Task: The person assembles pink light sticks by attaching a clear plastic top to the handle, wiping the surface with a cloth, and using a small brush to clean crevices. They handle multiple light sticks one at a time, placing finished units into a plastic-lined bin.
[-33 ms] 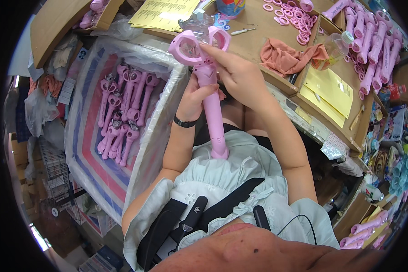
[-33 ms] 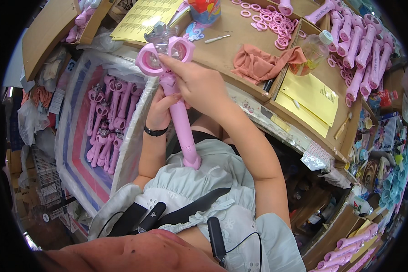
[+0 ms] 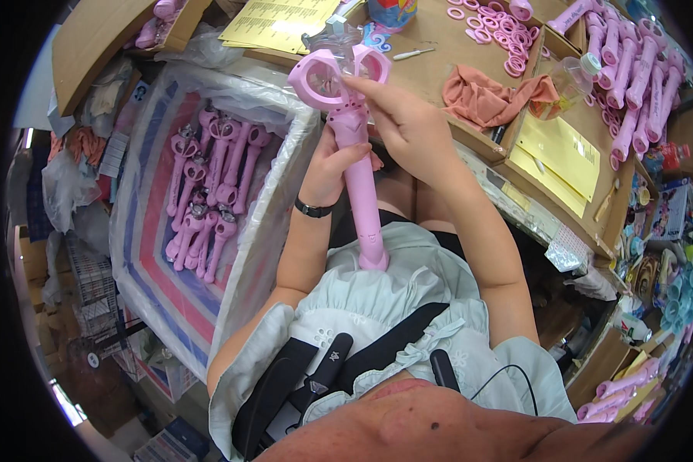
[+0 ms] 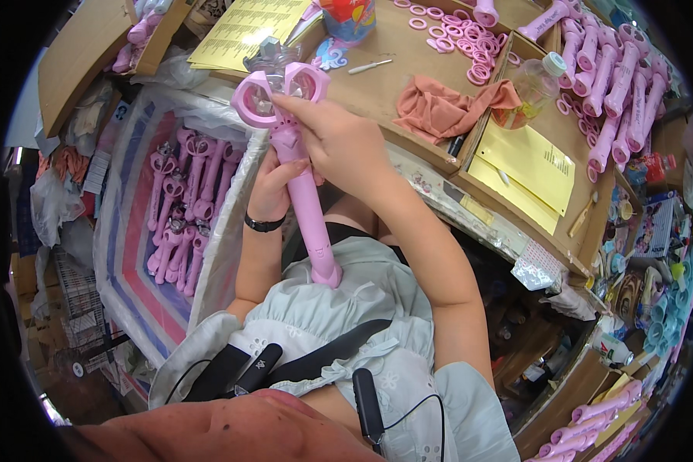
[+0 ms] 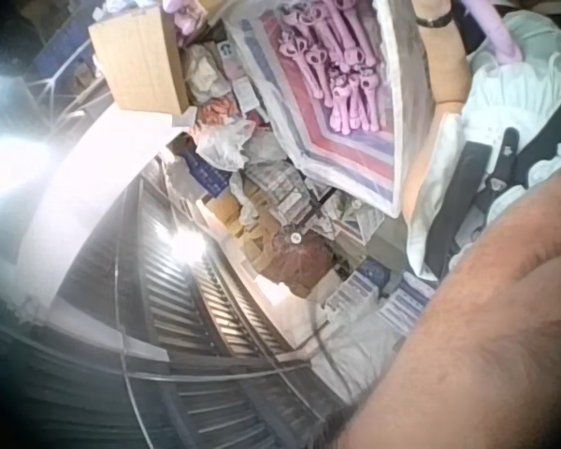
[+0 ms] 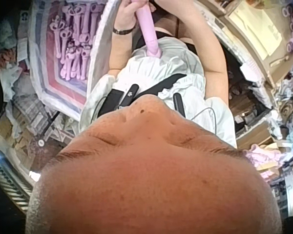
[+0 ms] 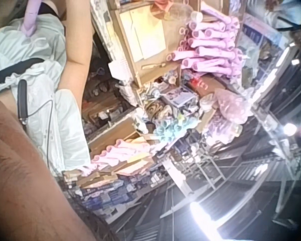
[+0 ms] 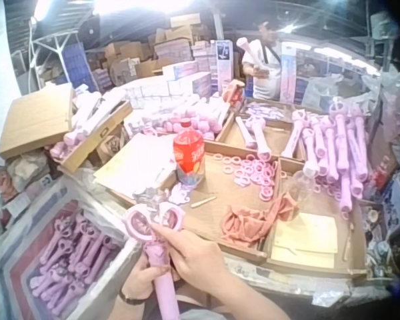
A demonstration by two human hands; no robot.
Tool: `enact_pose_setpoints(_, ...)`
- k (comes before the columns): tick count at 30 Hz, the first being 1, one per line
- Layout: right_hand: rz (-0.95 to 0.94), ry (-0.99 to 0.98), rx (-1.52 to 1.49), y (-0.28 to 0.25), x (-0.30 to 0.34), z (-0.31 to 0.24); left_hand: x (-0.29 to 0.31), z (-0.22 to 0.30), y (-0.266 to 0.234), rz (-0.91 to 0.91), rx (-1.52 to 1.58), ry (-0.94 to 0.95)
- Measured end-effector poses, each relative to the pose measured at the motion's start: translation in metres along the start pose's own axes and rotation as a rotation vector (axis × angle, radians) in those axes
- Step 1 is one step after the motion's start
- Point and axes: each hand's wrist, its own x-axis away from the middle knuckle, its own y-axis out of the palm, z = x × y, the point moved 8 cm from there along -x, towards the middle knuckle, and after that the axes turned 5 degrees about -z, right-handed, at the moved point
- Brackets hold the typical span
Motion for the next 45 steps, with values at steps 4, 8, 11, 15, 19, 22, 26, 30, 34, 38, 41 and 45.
enact_pose_setpoints(4, 0.159, 0.039, -0.001, -0.018, 0.004, 0.004, 0.003, 0.007, 0.005, -0.064, 0.028, 0.041)
enact_pose_setpoints(8, 0.056, -0.168, 0.255, -0.018, 0.004, -0.017, 0.006, 0.008, 0.008, -0.046, -0.021, 0.055)
enact_pose_setpoints(11, 0.024, -0.253, 0.366, -0.022, -0.001, -0.023, 0.006, 0.007, 0.012, -0.081, -0.040, 0.048)
enact_pose_setpoints(15, -0.002, -0.429, 0.415, -0.027, -0.008, -0.031, -0.001, 0.011, 0.020, -0.157, 0.077, 0.132)
enact_pose_setpoints(19, -0.076, -0.397, 0.481, -0.025, -0.009, -0.028, -0.012, 0.012, 0.021, -0.155, 0.156, 0.214)
enact_pose_setpoints(22, -0.148, -0.266, 0.512, -0.024, -0.007, -0.022, -0.014, 0.015, 0.024, -0.178, 0.133, 0.246)
enact_pose_setpoints(26, -0.127, -0.342, 0.491, -0.030, -0.006, -0.032, -0.014, 0.018, 0.025, -0.170, 0.115, 0.214)
enact_pose_setpoints(30, -0.119, -0.397, 0.538, -0.033, -0.004, -0.038, -0.013, 0.017, 0.024, -0.160, 0.120, 0.121)
enact_pose_setpoints(34, -0.159, -0.290, 0.546, -0.030, -0.001, -0.027, -0.013, 0.004, 0.022, -0.173, 0.202, 0.020)
enact_pose_setpoints(38, -0.165, -0.222, 0.456, -0.027, 0.003, -0.016, -0.012, -0.011, 0.019, -0.198, 0.326, -0.050)
enact_pose_setpoints(41, -0.189, -0.191, 0.482, -0.022, 0.008, -0.010, -0.012, -0.013, 0.014, -0.192, 0.277, -0.052)
enact_pose_setpoints(45, -0.186, -0.140, 0.507, -0.020, 0.012, -0.001, -0.013, -0.014, 0.010, -0.161, 0.240, -0.064)
